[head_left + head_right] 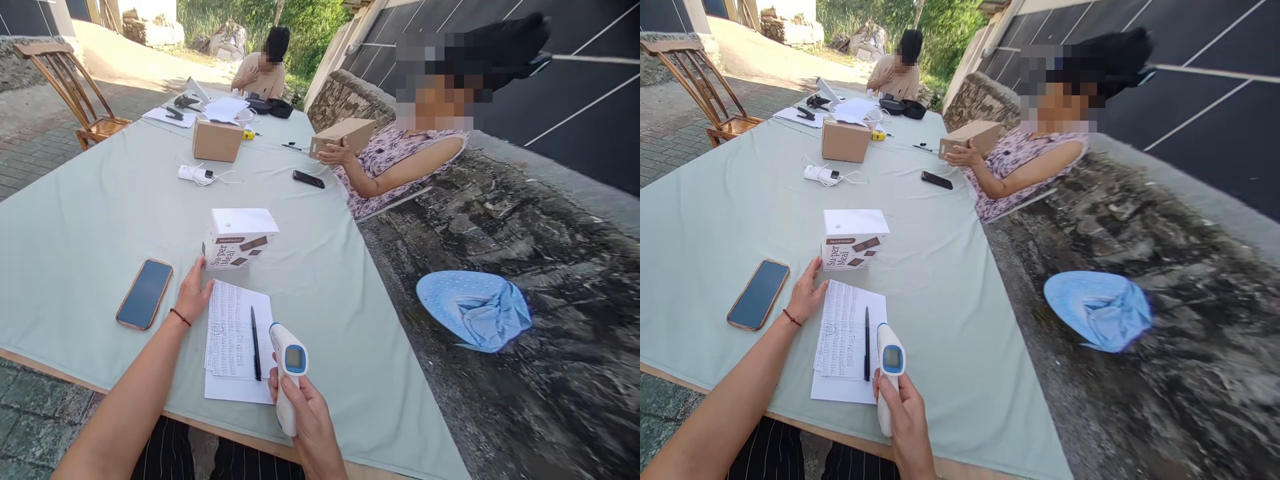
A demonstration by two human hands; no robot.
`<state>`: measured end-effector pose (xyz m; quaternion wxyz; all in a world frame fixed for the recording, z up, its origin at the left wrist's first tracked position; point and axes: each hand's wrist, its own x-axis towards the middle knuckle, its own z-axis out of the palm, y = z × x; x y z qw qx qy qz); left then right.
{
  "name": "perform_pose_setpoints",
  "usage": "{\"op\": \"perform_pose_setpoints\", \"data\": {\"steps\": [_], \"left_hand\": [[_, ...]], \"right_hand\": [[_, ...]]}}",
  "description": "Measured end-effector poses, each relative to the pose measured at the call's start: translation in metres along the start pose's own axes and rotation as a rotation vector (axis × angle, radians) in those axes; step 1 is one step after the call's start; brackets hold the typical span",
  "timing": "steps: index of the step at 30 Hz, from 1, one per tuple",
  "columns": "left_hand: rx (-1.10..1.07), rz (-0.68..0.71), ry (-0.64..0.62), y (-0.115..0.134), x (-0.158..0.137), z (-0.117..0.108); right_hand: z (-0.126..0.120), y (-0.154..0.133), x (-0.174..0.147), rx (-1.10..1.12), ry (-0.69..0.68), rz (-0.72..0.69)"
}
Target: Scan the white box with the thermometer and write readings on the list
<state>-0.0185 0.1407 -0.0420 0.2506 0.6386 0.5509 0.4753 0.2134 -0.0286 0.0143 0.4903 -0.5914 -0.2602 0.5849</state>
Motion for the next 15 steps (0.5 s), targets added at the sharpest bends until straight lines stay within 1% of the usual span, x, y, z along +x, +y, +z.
{"op": "perform_pose_setpoints", "data": {"steps": [4, 9, 15], "left_hand": [[0.011, 0.008, -0.001, 0.001, 0.001, -0.001], [0.015, -0.001, -0.006, 0.002, 0.006, -0.002], [-0.017, 0.032, -0.012, -0.001, 0.014, -0.004]], "right_hand": [[0.002, -0.004, -0.002, -0.017, 0.006, 0.027], [0.006, -0.008, -0.007, -0.023, -0.012, -0.034], [0.008, -0.01, -0.009, -0.019, -0.065, -0.086]]}}
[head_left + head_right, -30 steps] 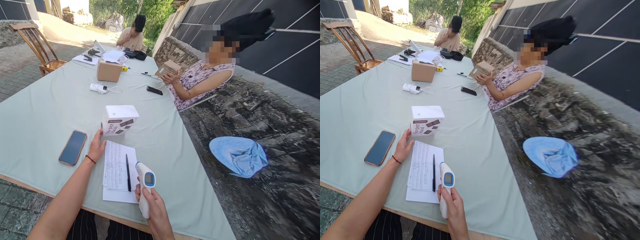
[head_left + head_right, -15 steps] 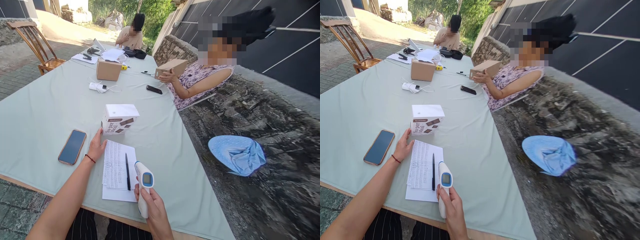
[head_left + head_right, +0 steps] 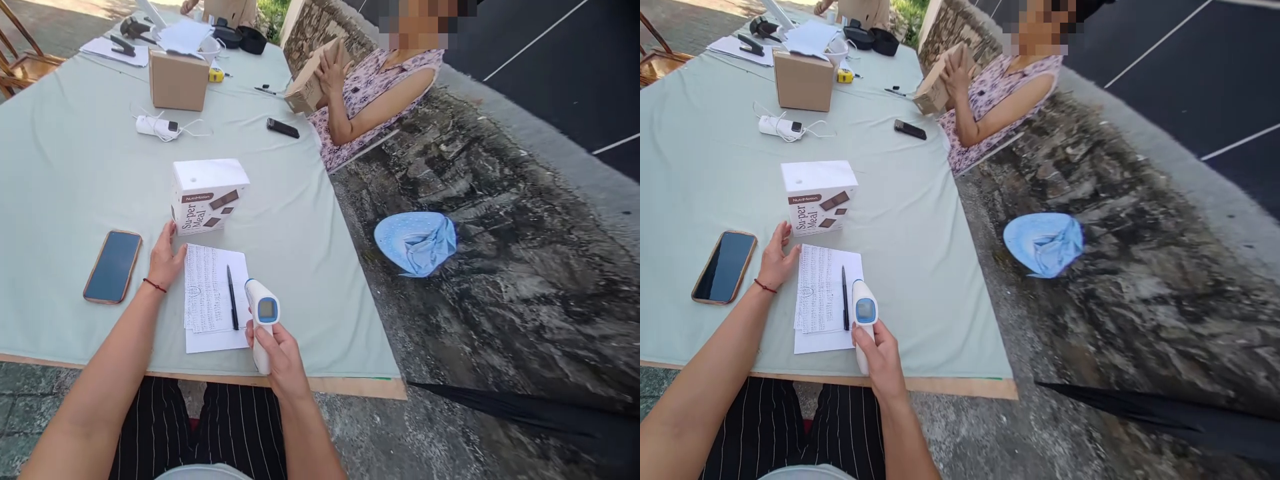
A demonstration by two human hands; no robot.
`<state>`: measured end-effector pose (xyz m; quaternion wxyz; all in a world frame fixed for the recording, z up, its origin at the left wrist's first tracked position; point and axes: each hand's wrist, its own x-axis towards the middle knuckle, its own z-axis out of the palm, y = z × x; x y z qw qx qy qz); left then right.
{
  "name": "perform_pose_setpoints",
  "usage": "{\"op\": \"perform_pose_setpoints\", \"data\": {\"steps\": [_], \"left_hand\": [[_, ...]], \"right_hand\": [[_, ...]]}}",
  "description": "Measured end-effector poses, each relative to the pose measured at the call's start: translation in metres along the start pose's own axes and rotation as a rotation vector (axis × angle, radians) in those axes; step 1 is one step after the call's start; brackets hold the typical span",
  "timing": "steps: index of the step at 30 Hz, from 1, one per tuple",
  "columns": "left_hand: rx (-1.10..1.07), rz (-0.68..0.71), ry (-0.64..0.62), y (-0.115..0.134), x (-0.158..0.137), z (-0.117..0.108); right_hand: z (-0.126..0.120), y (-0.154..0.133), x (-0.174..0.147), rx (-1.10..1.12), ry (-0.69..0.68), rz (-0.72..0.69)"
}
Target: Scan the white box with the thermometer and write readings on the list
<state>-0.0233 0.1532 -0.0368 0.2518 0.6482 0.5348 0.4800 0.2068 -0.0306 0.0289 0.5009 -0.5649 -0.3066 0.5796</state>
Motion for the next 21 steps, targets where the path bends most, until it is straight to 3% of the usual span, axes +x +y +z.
{"op": "perform_pose_setpoints", "data": {"steps": [13, 19, 21], "left_hand": [[0.007, 0.015, 0.028, 0.005, 0.001, -0.001], [0.06, 0.01, 0.053, 0.004, 0.001, -0.001], [0.066, 0.009, 0.058, 0.004, 0.0, -0.001]], "right_hand": [[-0.012, 0.003, 0.003, -0.126, 0.008, -0.047], [-0.032, 0.009, 0.047, -0.682, 0.359, -0.191], [-0.037, 0.014, 0.063, -0.889, 0.4, -0.219]]}}
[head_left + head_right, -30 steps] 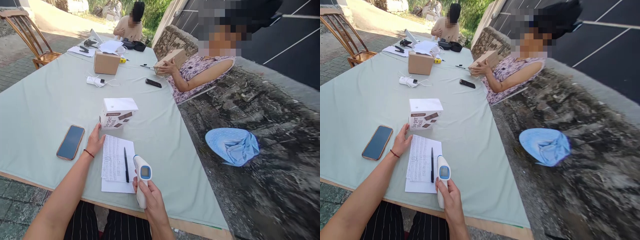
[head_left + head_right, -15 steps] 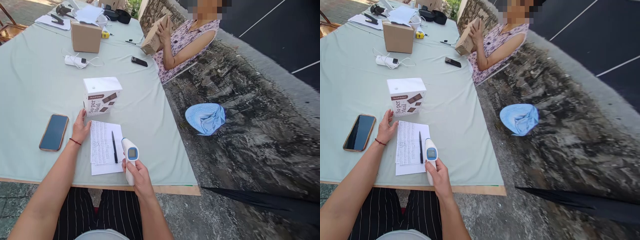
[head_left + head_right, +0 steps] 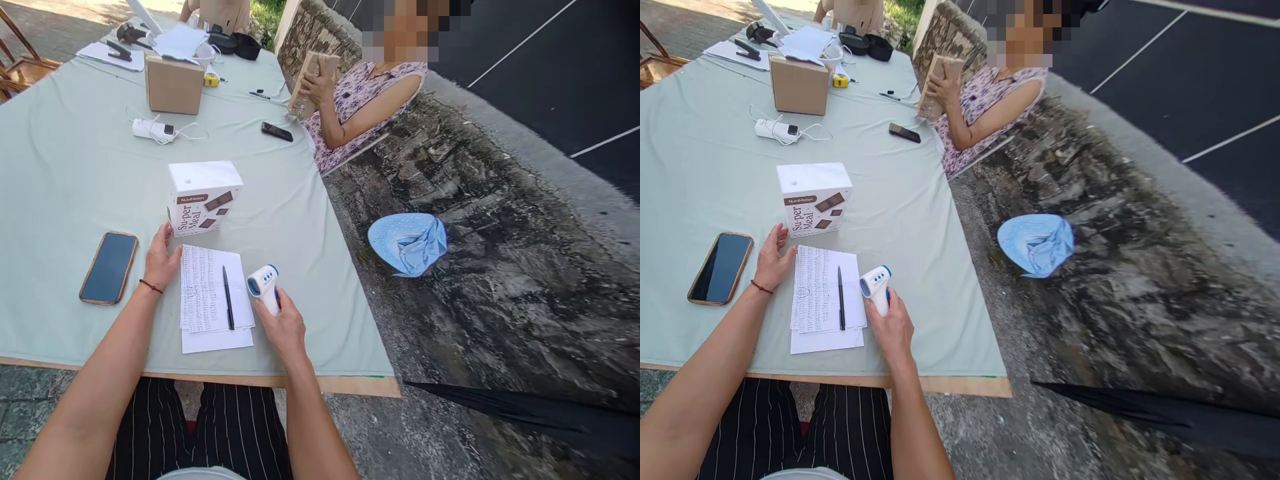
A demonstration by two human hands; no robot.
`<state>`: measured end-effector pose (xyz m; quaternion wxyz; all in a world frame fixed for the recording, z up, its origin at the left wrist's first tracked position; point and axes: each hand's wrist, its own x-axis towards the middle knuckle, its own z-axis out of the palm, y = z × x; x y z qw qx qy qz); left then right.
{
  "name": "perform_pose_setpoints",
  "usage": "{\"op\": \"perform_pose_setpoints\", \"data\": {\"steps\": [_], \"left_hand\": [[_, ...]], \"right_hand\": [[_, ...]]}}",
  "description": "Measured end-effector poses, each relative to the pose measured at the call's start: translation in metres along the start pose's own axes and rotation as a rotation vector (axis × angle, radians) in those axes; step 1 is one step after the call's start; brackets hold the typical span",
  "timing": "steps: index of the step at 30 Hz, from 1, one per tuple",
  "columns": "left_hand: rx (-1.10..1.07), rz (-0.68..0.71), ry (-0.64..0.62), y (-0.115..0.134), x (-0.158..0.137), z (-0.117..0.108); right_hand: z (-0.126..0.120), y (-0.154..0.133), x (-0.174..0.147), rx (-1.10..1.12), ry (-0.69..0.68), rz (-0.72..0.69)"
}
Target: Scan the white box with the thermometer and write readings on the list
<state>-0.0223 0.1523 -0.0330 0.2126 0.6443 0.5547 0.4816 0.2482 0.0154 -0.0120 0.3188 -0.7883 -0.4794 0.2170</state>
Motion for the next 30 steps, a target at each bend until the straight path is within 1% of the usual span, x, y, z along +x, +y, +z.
{"op": "perform_pose_setpoints", "data": {"steps": [3, 8, 11, 12, 13, 14, 16, 18, 19, 23, 26, 28, 30], "left_hand": [[0.004, -0.008, -0.007, 0.0, -0.001, -0.001], [0.016, -0.017, -0.012, 0.0, -0.001, 0.0], [0.012, -0.012, 0.0, -0.001, -0.001, 0.001], [0.009, -0.008, 0.002, -0.002, -0.001, 0.001], [0.008, -0.004, 0.004, -0.002, -0.001, 0.002], [0.007, -0.001, 0.005, -0.002, -0.001, 0.002], [0.008, 0.003, 0.006, -0.002, -0.001, 0.002], [0.008, 0.009, 0.009, -0.001, -0.002, 0.002], [0.01, 0.013, 0.012, 0.0, -0.002, 0.002], [0.038, 0.015, 0.063, 0.0, -0.004, 0.002], [0.064, -0.011, 0.096, 0.002, -0.007, 0.002], [0.084, -0.029, 0.097, 0.003, -0.008, 0.002], [0.103, -0.032, 0.095, 0.006, -0.011, 0.001]], "right_hand": [[0.01, 0.007, 0.012, -0.185, 0.02, -0.086], [0.02, 0.012, 0.014, -0.31, 0.061, -0.188], [0.02, 0.009, 0.011, -0.304, 0.203, -0.319], [0.02, 0.007, 0.008, -0.267, 0.247, -0.377], [0.021, 0.003, 0.006, -0.213, 0.265, -0.435], [0.022, 0.0, 0.003, -0.151, 0.249, -0.487], [0.028, -0.009, -0.003, -0.056, 0.15, -0.551], [0.036, -0.017, -0.008, -0.048, 0.05, -0.565], [0.041, -0.02, -0.009, -0.077, 0.022, -0.56], [0.058, -0.029, -0.005, -0.242, -0.014, -0.513], [0.063, -0.031, 0.001, -0.293, -0.065, -0.499], [0.062, -0.03, 0.003, -0.237, -0.102, -0.514], [0.059, -0.028, 0.001, -0.096, -0.125, -0.539]]}}
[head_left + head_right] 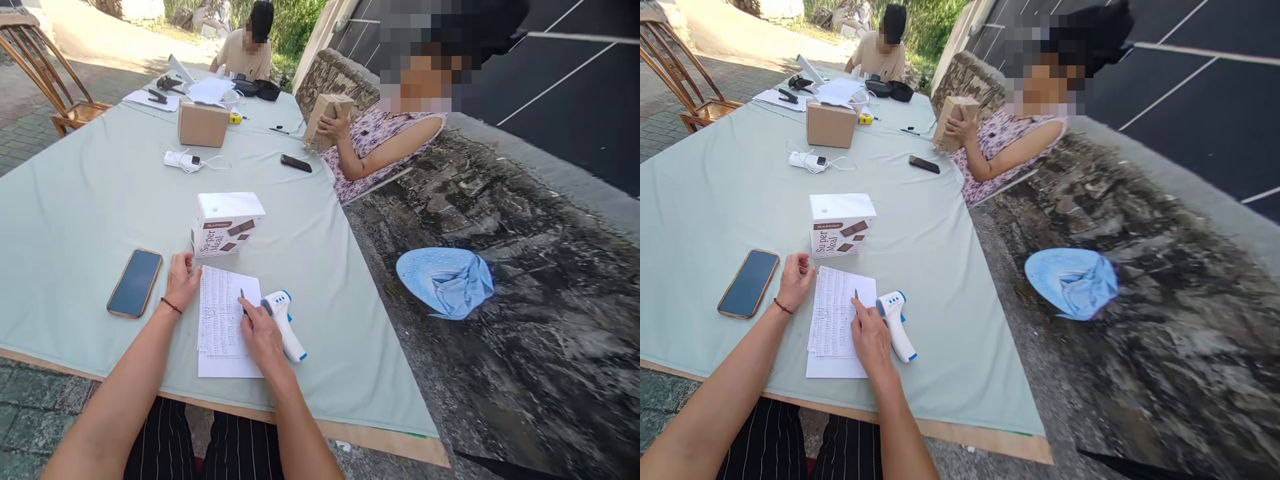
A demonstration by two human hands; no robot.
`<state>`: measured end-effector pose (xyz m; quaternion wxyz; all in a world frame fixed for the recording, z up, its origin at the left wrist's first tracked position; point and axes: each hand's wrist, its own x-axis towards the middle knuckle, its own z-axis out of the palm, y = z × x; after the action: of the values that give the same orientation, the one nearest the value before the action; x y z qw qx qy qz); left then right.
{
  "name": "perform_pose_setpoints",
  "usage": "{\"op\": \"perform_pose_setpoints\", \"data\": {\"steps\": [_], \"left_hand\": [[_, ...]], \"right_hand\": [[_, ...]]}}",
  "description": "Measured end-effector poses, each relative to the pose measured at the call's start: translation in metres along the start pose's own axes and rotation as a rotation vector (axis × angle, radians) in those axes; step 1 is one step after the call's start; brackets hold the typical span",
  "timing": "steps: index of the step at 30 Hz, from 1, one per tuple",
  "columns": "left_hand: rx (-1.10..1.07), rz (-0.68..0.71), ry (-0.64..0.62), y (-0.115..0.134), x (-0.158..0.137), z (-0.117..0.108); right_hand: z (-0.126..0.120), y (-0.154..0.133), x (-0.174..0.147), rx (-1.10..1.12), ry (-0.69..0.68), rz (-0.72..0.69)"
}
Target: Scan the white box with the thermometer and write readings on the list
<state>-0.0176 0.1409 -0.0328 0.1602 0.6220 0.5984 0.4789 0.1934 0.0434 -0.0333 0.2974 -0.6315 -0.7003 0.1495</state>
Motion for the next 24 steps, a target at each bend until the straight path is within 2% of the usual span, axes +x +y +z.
{"op": "perform_pose_setpoints", "data": {"steps": [5, 10, 13, 17, 21, 24], "left_hand": [[0.022, 0.045, -0.021, 0.008, -0.005, -0.004], [0.052, 0.092, -0.088, 0.017, -0.008, -0.006], [0.053, 0.109, -0.112, 0.019, -0.009, -0.006], [0.06, 0.132, -0.147, 0.02, -0.01, -0.007], [0.062, 0.132, -0.154, 0.018, -0.01, -0.007], [0.061, 0.129, -0.159, 0.018, -0.01, -0.007]], "right_hand": [[-0.011, 0.0, -0.018, 0.365, 0.101, -0.054], [-0.016, 0.001, -0.039, 0.502, 0.144, -0.076], [-0.012, 0.005, -0.05, 0.502, 0.218, -0.094], [-0.002, 0.011, -0.058, 0.386, 0.35, -0.125], [0.006, 0.014, -0.06, 0.33, 0.464, -0.026], [0.006, 0.015, -0.063, 0.357, 0.479, 0.066]]}}
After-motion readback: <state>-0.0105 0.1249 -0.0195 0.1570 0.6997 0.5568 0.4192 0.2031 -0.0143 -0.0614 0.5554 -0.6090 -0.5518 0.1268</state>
